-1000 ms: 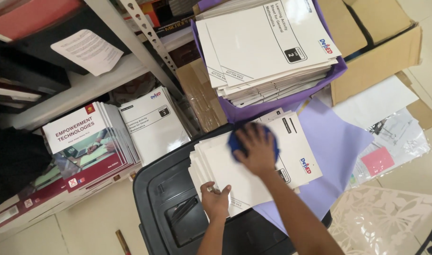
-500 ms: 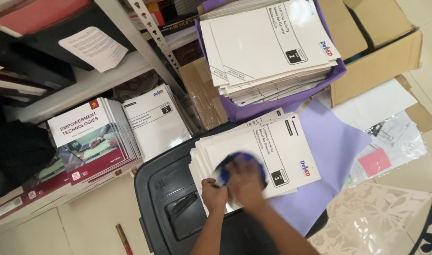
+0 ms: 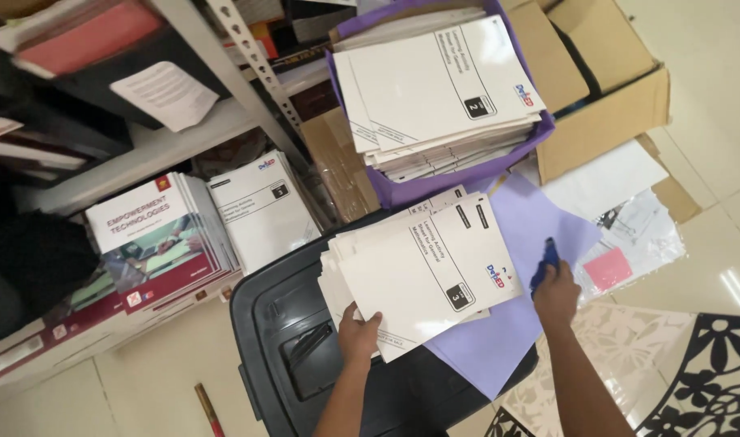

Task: The person wipes the covers of stacked documents with a blue cloth. They then pick up a stack of the documents, turn around, and place them on a nearby shelf before returning to wipe more documents.

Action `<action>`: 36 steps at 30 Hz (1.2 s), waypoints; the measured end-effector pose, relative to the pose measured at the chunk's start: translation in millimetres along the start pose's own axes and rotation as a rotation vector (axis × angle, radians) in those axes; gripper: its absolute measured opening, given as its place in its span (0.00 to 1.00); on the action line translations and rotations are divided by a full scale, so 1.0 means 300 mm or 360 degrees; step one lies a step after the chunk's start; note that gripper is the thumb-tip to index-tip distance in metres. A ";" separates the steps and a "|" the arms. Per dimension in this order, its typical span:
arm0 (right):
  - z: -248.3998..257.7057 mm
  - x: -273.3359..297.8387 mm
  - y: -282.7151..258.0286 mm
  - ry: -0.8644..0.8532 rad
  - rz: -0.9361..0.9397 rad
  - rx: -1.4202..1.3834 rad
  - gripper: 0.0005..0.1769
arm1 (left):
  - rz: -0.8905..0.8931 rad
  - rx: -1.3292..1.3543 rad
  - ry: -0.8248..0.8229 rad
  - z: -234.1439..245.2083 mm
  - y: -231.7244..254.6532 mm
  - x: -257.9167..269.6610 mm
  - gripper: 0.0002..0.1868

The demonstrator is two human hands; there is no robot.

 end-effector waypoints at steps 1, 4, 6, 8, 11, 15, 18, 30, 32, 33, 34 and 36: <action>0.076 0.024 -0.074 -0.0003 0.0022 -0.0004 0.24 | -0.0001 0.0019 0.0012 0.026 0.084 0.085 0.31; 0.196 0.104 -0.122 -0.0005 -0.0310 -0.0308 0.24 | -0.0038 -0.0455 0.0042 0.081 0.220 0.230 0.22; 0.140 0.117 -0.048 -0.0088 -0.0304 -0.0333 0.25 | -0.0393 -0.0526 0.0147 0.065 0.199 0.199 0.13; 0.073 0.119 -0.019 -0.0216 -0.0432 -0.0608 0.25 | -0.0492 -0.0300 0.0066 0.044 0.253 0.226 0.13; 0.007 0.145 -0.033 -0.0394 -0.0803 -0.1175 0.26 | -0.0574 0.0046 -0.0175 0.025 0.442 0.337 0.13; -0.051 0.170 0.054 -0.0396 -0.1209 -0.1955 0.26 | -0.0957 0.0059 -0.0497 0.035 0.657 0.551 0.21; -0.058 0.165 0.073 -0.0532 -0.1174 -0.2451 0.25 | -0.1648 -0.0137 -0.0575 0.062 0.702 0.628 0.21; -0.100 0.112 0.061 -0.0451 -0.1167 -0.2616 0.21 | -0.0568 0.0199 -0.0355 0.084 0.266 0.090 0.19; 0.006 0.101 0.040 -0.0192 -0.0920 -0.2348 0.21 | -0.0526 0.0339 -0.0425 0.089 0.169 -0.022 0.20; 0.087 0.089 0.022 0.0051 -0.0666 -0.2073 0.21 | -0.0495 0.0484 -0.0494 0.091 0.123 -0.077 0.21; 0.044 0.113 -0.008 0.0051 -0.0675 -0.2070 0.21 | -0.0488 0.0478 -0.0493 0.098 0.149 -0.061 0.21; -0.020 0.144 -0.071 -0.0097 -0.0550 -0.0915 0.23 | -0.0227 0.0488 -0.0567 0.084 0.167 -0.033 0.21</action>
Point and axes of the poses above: each hand's wrist, its own x-axis away from the middle knuckle, its own z-axis out of the back of the hand, y = z × x, the point moved 8 cm from there along -x, towards the middle knuckle, and after that the axes turned 1 degree about -x, right-handed, at the moved point
